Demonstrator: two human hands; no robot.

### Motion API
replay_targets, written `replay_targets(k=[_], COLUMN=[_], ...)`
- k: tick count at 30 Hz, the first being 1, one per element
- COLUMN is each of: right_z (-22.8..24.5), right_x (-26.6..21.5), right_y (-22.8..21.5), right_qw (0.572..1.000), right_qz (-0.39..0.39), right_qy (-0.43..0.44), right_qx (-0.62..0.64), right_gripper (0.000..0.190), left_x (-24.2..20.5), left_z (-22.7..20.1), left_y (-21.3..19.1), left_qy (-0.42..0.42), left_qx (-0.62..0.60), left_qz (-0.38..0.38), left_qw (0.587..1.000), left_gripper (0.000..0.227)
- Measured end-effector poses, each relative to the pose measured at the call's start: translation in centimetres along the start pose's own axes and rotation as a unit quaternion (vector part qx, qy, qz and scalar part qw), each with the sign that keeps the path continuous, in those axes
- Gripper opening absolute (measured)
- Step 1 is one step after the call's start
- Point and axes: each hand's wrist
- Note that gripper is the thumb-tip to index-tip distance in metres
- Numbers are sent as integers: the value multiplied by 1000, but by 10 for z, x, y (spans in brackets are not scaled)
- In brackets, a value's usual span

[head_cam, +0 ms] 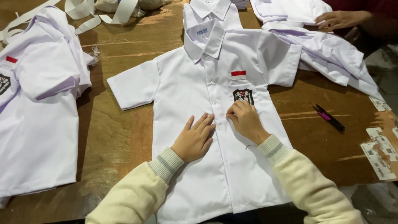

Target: Smoothing out a white school uniform shirt, adjusting the collar, and buttoning the front on a work table.

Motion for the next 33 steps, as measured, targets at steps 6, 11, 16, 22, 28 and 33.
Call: replay_targets(k=[6,11,16,22,28,33], right_z=[-40,-95,-125,-53,53,78], right_x=[6,-12,-27,1,-20,-48], right_y=[-20,-60,-99,-135,-96,-54], right_qw=[965,948,883,945,984,974], right_qz=[-60,-158,-110,-79,136,213], right_qy=[112,248,455,317,-8,-71], right_qx=[229,125,-28,-10,113,37], right_gripper=[15,21,54,83,60,80], left_x=[1,1,0,2,50,80], left_z=[2,6,2,2,35,43], left_y=[0,9,3,4,19,18], left_qy=[-2,-7,38,38,-1,5], left_qx=[-21,-24,27,-7,-27,40], left_qz=[11,-5,-104,-93,-93,-63], left_qw=[1000,1000,993,995,995,997], left_gripper=[49,51,60,53,44,47])
Point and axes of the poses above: each hand's wrist, its own x-axis towards the middle knuckle, its own y-axis out of the palm, z = x × y, and after that the axes turned 1 degree about -z, right-handed
